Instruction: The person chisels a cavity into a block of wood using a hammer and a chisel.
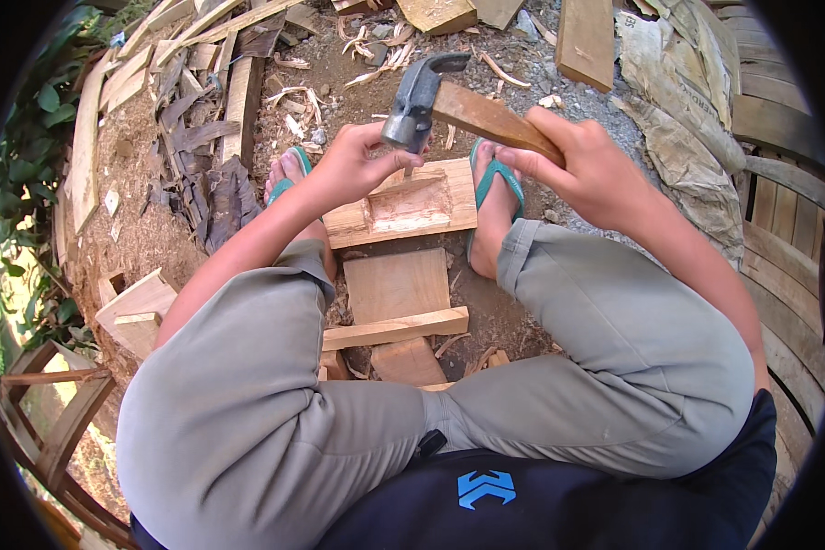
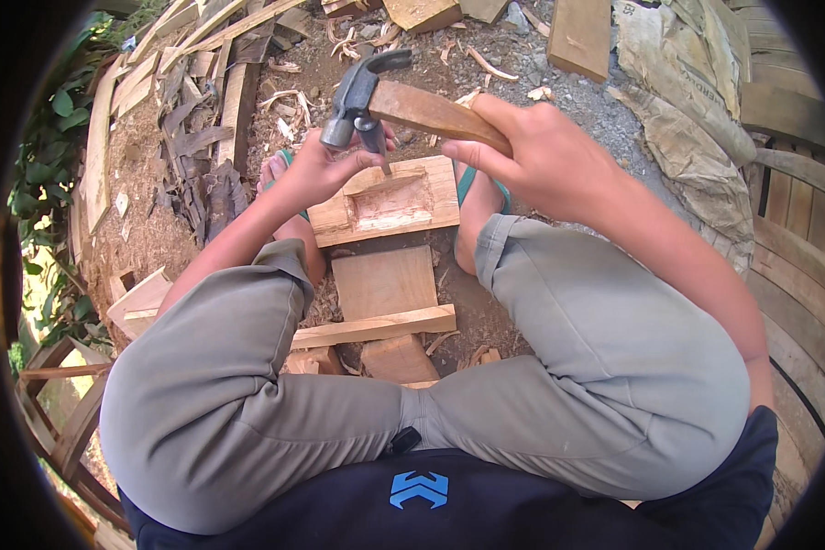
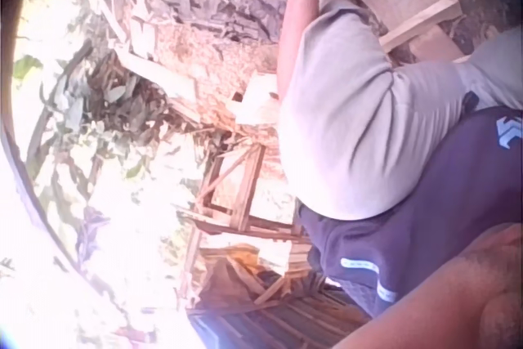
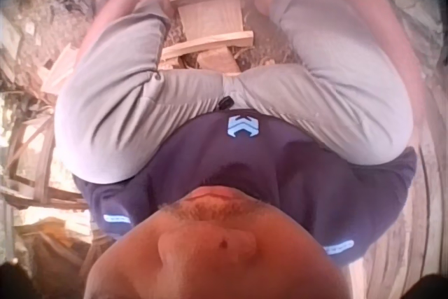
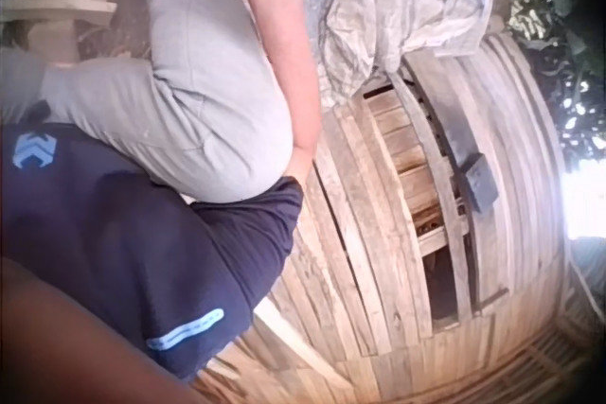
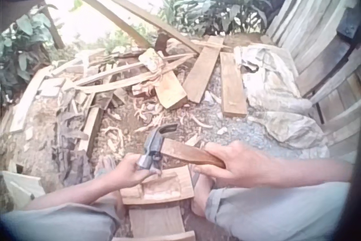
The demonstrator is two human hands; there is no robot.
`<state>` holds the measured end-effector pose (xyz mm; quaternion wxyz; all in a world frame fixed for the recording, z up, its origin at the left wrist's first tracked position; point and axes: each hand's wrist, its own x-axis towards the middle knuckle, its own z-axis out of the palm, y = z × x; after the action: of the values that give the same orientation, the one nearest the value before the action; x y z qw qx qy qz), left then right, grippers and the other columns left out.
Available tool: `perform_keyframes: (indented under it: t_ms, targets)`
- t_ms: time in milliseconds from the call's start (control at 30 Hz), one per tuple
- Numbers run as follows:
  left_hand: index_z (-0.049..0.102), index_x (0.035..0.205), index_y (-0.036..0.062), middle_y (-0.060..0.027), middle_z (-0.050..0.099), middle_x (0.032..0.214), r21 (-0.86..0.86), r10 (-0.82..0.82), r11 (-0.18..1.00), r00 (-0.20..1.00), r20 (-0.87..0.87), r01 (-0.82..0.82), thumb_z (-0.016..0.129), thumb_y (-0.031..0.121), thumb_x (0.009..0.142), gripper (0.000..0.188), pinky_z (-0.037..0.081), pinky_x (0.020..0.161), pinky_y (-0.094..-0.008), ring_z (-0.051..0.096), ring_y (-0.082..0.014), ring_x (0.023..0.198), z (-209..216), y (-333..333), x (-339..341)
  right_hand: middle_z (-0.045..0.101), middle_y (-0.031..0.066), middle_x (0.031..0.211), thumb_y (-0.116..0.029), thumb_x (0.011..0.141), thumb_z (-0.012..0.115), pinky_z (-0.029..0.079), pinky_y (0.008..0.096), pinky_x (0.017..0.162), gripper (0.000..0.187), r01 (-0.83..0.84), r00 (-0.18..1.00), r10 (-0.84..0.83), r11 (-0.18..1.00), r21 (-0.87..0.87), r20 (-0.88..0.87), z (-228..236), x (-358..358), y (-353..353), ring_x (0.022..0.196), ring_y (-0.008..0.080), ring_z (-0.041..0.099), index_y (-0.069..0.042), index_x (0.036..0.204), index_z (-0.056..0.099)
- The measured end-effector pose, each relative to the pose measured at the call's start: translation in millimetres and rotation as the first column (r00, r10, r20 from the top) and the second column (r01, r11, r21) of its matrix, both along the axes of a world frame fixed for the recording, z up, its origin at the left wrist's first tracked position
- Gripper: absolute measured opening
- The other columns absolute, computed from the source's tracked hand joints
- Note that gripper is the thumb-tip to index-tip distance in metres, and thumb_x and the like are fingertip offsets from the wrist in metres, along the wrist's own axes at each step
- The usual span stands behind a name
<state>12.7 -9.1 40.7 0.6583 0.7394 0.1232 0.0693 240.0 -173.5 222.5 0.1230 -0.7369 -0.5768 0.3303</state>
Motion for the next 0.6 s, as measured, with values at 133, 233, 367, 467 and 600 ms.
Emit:
perform_keyframes:
  t_ms: [133, 233, 367, 467, 600]
  targets:
    - [0.075, 0.112, 0.0050, -0.0082, 0.078, 0.102, 0.016, 0.104, 0.994, 0.993, 0.054, -0.105, 0.076, 0.016, 0.091, 0.024, 0.054, 0.089, -0.0332, 0.072, -0.0139, 0.098, -9.8, 2.2, 4.5, 0.046, 0.0096, 0.062, -0.035, 0.100, 0.064, 0.037, 0.0362, 0.055, 0.034, 0.064, 0.993, -0.047, 0.985, 0.160, -0.108, -0.2, -5.2, 4.4, 0.055, 0.0206, 0.044, -0.001, 0.096, 0.059]
    - [0.066, 0.120, -0.0013, -0.0081, 0.074, 0.111, 0.025, 0.009, 1.000, 1.000, -0.028, -0.008, 0.071, 0.008, 0.094, 0.028, 0.052, 0.101, -0.0355, 0.068, -0.0167, 0.109, 2.1, 2.2, 3.4, 0.045, 0.0064, 0.063, -0.034, 0.100, 0.064, 0.036, 0.0353, 0.055, 0.034, -0.019, 0.999, 0.022, 0.995, -0.100, 0.036, 5.9, -1.6, 10.8, 0.058, 0.0157, 0.044, -0.001, 0.096, 0.059]
    - [0.066, 0.121, 0.0010, -0.0081, 0.074, 0.110, 0.114, 0.043, 0.993, 0.999, 0.001, -0.043, 0.069, 0.012, 0.096, 0.027, 0.053, 0.099, -0.0372, 0.069, -0.0166, 0.109, 1.8, 8.0, -1.3, 0.049, 0.0113, 0.063, -0.034, 0.100, 0.065, 0.037, 0.0373, 0.055, 0.034, 0.067, 0.997, -0.064, 0.996, 0.060, -0.044, 7.0, -7.8, 16.7, 0.057, 0.0190, 0.046, 0.000, 0.095, 0.058]
    - [0.065, 0.120, 0.0005, -0.0087, 0.074, 0.110, 0.050, 0.070, 0.996, 0.996, 0.055, -0.072, 0.066, 0.010, 0.098, 0.024, 0.053, 0.099, -0.0374, 0.069, -0.0182, 0.110, -3.1, 4.7, -10.2, 0.051, 0.0137, 0.060, -0.034, 0.100, 0.066, 0.039, 0.0384, 0.052, 0.036, -0.063, 0.997, 0.063, 0.998, -0.010, 0.042, -11.7, -15.4, 16.9, 0.053, 0.0184, 0.050, 0.002, 0.097, 0.060]
    - [0.057, 0.128, 0.0029, -0.0129, 0.076, 0.107, -0.016, 0.197, 0.980, 0.974, 0.108, -0.196, 0.063, 0.011, 0.100, 0.030, 0.055, 0.092, -0.0368, 0.073, -0.0220, 0.106, -18.0, 2.5, -4.3, 0.048, 0.0029, 0.058, -0.035, 0.102, 0.064, 0.036, 0.0312, 0.047, 0.033, 0.190, 0.967, -0.209, 0.972, -0.136, -0.144, -24.0, -13.5, 8.1, 0.052, 0.0096, 0.050, -0.002, 0.098, 0.061]
